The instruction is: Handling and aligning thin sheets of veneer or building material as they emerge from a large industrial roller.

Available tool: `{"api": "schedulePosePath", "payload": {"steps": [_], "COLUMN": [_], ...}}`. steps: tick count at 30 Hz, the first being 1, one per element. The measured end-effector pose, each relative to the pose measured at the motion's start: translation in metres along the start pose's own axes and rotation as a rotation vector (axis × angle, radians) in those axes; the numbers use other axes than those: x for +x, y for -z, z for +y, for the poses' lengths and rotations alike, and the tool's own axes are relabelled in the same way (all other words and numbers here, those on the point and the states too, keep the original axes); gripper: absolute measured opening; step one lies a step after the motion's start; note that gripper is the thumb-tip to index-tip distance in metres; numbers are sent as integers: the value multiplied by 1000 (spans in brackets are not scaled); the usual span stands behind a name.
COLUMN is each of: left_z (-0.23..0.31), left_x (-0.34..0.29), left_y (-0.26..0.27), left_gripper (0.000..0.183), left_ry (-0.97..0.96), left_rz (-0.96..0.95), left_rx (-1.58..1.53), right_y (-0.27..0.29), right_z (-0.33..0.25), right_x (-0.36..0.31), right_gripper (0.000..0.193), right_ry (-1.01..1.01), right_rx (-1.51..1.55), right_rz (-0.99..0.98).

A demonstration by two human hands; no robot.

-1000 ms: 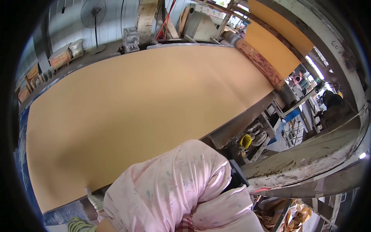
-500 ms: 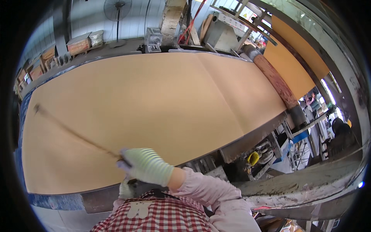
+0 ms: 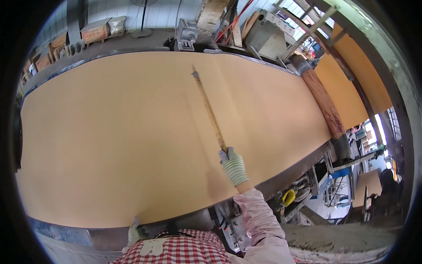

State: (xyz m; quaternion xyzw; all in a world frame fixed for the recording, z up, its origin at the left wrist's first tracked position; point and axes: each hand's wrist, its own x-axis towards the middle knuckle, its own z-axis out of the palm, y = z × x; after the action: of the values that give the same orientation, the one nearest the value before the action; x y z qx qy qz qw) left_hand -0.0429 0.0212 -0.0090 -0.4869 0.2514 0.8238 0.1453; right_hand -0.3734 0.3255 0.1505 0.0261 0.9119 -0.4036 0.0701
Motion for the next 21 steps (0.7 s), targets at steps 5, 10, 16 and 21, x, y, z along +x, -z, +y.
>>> {"api": "schedulePosePath", "payload": {"steps": [5,10,16,21], "left_z": [29,42,62,62], "left_x": [-51,-44,-47,-73], "left_y": [-32,-76,-67,9], "left_gripper": [48,39,28,44], "left_ry": [-244,-240,-238,-665], "left_rz": [18,193,425,292], "left_rx": [-179,-390,-431,-306], "right_y": [10,-29,-87,-79], "right_z": [16,-10,-148,-198], "right_x": [139,336,450,358], "right_gripper": [28,26,28,26], "right_ry": [-81,163,192,363], "right_rx": [-298,-569,-765,-1189], "right_rz": [124,165,16,-568]}}
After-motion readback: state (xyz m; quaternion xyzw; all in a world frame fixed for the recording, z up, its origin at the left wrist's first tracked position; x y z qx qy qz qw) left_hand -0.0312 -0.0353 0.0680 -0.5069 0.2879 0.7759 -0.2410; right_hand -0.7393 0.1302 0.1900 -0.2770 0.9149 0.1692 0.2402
